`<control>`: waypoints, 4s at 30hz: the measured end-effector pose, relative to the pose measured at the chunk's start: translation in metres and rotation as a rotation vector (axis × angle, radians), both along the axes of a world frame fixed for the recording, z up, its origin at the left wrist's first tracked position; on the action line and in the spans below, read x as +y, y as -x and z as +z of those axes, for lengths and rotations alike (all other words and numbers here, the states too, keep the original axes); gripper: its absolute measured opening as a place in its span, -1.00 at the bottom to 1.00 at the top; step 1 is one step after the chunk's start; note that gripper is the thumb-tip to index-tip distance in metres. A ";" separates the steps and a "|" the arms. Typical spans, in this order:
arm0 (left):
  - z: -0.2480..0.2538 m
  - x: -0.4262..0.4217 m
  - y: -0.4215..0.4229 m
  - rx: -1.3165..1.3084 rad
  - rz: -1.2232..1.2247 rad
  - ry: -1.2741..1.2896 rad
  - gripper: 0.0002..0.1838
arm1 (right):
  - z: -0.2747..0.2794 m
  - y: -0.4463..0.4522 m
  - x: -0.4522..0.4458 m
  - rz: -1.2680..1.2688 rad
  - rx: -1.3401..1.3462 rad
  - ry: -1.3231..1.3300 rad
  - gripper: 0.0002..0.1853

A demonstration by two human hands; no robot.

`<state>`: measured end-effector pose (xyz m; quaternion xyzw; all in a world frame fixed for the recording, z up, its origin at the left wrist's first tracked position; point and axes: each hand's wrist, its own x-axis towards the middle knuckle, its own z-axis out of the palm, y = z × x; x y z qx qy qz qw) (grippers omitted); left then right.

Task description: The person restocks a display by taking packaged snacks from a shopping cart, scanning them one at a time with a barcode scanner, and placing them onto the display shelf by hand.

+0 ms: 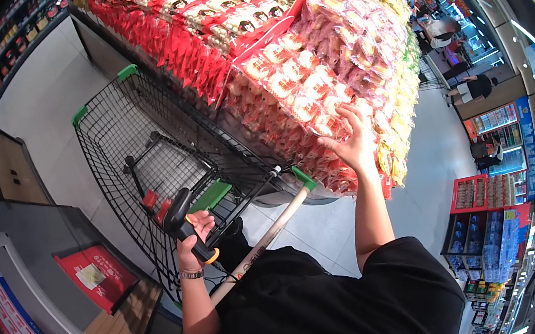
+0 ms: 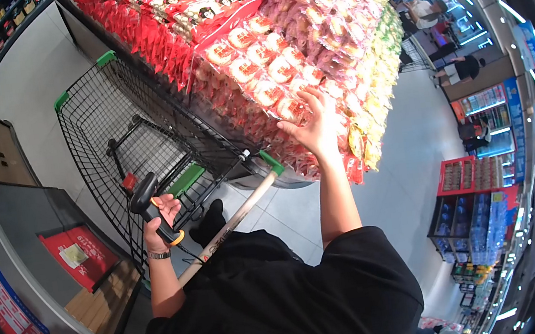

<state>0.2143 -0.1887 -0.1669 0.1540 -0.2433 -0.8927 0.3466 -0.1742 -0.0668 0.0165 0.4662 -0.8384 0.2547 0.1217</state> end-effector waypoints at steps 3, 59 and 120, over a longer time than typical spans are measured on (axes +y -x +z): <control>-0.001 0.000 0.001 -0.014 0.002 0.008 -0.46 | 0.011 -0.017 -0.007 -0.016 0.045 0.087 -0.28; 0.022 0.016 -0.005 -0.433 0.403 -0.628 -0.60 | -0.565 -0.291 -0.275 1.056 -0.145 -1.182 -0.52; -0.023 0.022 -0.006 0.098 0.077 -0.413 -0.63 | -0.037 -0.020 0.078 -0.192 0.157 0.210 -0.36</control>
